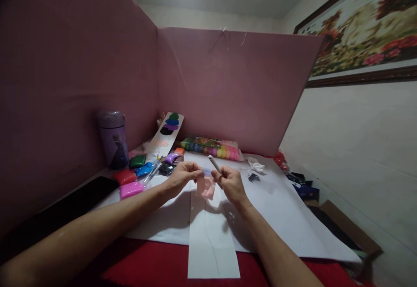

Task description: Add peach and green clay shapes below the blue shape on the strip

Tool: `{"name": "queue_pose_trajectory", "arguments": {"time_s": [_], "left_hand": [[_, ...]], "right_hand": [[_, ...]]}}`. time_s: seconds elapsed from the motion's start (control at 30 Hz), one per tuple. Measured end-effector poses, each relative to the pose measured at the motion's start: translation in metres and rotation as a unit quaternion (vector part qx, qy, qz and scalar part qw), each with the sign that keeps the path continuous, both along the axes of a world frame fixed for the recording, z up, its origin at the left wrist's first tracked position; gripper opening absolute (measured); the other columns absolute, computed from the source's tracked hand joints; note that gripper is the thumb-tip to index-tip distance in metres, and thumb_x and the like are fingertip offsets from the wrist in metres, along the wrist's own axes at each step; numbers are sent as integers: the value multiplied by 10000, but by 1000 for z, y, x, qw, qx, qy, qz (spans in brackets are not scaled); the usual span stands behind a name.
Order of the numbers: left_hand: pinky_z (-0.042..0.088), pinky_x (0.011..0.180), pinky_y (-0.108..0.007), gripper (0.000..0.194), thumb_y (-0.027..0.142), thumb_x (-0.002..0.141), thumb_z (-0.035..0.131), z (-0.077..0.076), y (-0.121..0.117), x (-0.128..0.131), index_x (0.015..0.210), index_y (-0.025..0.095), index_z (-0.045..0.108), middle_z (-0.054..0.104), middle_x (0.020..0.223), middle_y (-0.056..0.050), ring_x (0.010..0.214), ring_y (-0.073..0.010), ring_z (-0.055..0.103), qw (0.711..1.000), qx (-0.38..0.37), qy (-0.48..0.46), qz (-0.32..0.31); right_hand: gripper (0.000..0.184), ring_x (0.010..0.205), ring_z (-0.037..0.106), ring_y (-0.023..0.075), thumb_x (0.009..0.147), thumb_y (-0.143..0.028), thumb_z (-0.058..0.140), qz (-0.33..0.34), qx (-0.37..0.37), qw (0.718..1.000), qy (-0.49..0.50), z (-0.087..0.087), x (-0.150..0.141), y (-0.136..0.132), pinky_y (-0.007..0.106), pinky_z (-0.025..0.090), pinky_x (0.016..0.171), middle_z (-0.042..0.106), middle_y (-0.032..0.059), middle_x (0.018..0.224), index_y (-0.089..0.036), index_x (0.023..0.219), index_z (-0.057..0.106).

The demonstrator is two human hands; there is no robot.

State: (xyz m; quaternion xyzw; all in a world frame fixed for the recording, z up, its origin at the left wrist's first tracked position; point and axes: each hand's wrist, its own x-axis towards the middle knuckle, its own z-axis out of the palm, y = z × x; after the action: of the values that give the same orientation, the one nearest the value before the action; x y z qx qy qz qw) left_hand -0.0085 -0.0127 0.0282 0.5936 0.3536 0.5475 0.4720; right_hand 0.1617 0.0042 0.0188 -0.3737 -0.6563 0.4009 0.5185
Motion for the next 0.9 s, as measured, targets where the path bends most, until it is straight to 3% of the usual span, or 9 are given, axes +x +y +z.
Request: {"name": "queue_pose_trajectory", "arguments": {"time_s": [0.13, 0.23, 0.3, 0.5, 0.67, 0.77, 0.9], "left_hand": [[383, 505, -234, 327, 437, 608, 677, 3, 7, -4, 626, 119, 604, 596, 573, -31, 519, -112, 504, 999, 11, 27, 45], [368, 500, -228, 310, 443, 670, 596, 7, 23, -21, 693, 134, 611, 585, 603, -16, 528, -111, 490, 989, 30, 56, 132], [361, 519, -227, 269, 411, 694, 565, 11, 36, -39, 702, 148, 621, 587, 619, -12, 566, -122, 498, 976, 43, 95, 193], [342, 572, -244, 63, 242, 571, 687, 19, 49, -81, 583, 203, 638, 619, 617, -19, 680, -181, 539, 911, 51, 284, 295], [348, 636, -269, 78, 262, 677, 639, 27, 43, -91, 729, 205, 652, 648, 781, -61, 772, -206, 549, 847, 60, 376, 371], [351, 636, -280, 135, 309, 743, 592, 28, 44, -89, 741, 193, 662, 649, 774, -73, 741, -205, 552, 833, 76, 425, 345], [364, 617, -266, 65, 279, 658, 674, 18, 40, -72, 644, 215, 682, 641, 686, -43, 684, -191, 559, 828, 120, 506, 210]], "right_hand": [[478, 363, 282, 55, 698, -603, 640, -30, -10, 999, 36, 1, -1, -3, 216, 150, 363, 420, -40, 434, -154, 571, 538], [512, 345, 317, 50, 678, -639, 634, -79, -12, 993, 92, 3, -1, -3, 219, 157, 342, 557, 15, 535, -128, 687, 604], [529, 335, 320, 49, 650, -651, 647, -112, -15, 988, 107, 2, 0, 0, 218, 162, 330, 573, 20, 544, -126, 704, 606], [551, 333, 312, 56, 586, -667, 668, -160, -28, 983, 86, -7, 4, 12, 230, 176, 328, 569, 22, 506, -124, 654, 606], [537, 370, 356, 73, 587, -655, 674, -186, -19, 979, 75, -11, 7, 15, 237, 246, 364, 596, 32, 537, -128, 671, 620], [529, 389, 373, 77, 582, -640, 687, -189, -21, 979, 69, -8, 7, 14, 232, 258, 370, 605, 40, 558, -123, 680, 629], [530, 362, 336, 66, 574, -639, 687, -173, -43, 982, 67, 5, 4, 17, 223, 206, 350, 585, 35, 531, -122, 669, 622]]}}
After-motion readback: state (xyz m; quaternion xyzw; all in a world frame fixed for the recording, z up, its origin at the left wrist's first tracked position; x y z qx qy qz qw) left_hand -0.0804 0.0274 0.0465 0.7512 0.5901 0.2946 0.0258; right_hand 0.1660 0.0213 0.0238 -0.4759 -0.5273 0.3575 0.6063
